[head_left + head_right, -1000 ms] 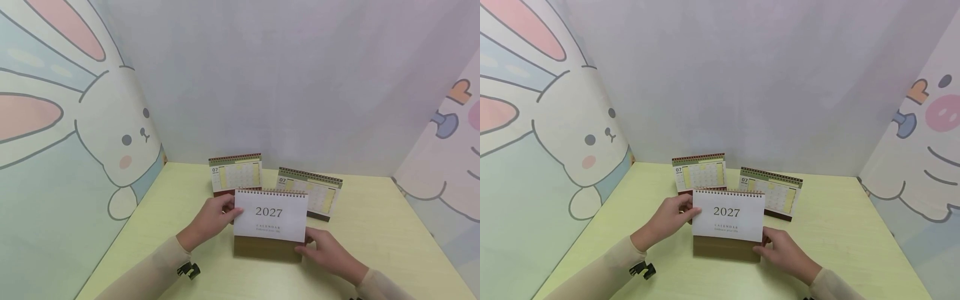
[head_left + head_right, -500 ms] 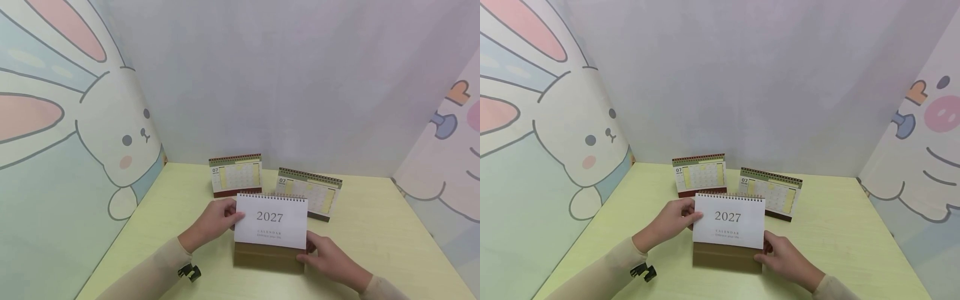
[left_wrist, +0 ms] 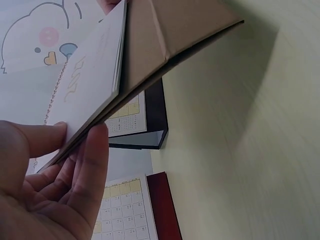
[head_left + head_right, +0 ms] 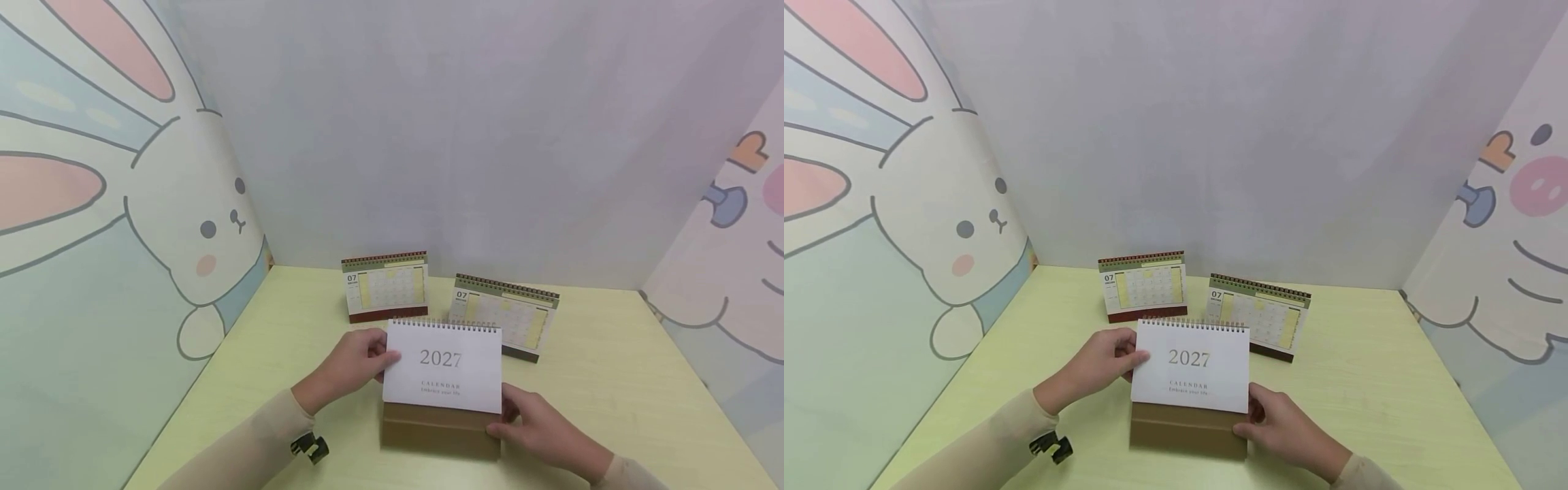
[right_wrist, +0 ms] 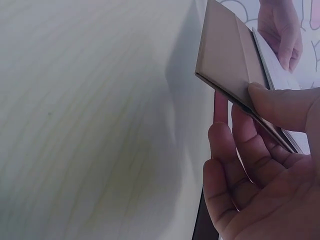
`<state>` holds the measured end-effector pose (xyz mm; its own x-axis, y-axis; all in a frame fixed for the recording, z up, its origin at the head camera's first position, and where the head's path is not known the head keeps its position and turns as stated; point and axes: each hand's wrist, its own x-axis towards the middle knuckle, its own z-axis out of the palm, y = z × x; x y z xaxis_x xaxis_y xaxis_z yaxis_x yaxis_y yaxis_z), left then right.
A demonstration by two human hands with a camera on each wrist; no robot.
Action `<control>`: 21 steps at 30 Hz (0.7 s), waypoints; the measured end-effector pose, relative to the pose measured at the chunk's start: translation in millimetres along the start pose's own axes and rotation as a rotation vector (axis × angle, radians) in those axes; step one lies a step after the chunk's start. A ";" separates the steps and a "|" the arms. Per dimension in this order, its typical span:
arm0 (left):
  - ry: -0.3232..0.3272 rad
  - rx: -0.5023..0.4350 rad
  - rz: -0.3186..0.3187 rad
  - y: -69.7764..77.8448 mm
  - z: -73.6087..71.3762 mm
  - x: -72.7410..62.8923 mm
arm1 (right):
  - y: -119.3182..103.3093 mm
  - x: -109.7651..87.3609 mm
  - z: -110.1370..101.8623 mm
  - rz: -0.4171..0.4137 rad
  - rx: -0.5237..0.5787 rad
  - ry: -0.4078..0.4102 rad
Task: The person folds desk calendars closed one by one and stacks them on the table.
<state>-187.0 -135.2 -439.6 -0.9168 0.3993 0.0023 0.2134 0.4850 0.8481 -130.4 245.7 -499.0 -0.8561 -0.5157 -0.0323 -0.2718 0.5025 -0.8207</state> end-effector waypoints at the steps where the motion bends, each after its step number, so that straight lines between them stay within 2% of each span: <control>1: -0.002 -0.003 -0.004 -0.2 0.2 0.1 | 0.0 -0.3 0.0 0.004 0.005 -0.004; 11: -0.015 -0.010 -0.035 0.6 0.9 -0.1 | -4.1 -3.7 -2.8 0.030 0.077 -0.054; 21: -0.033 -0.032 -0.083 -1.8 3.6 0.6 | -1.1 -4.4 -1.7 0.006 0.138 -0.095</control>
<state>-186.7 -133.0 -443.1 -0.9194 0.3839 -0.0858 0.1253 0.4926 0.8612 -127.1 248.5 -497.0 -0.8101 -0.5799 -0.0860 -0.1982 0.4090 -0.8908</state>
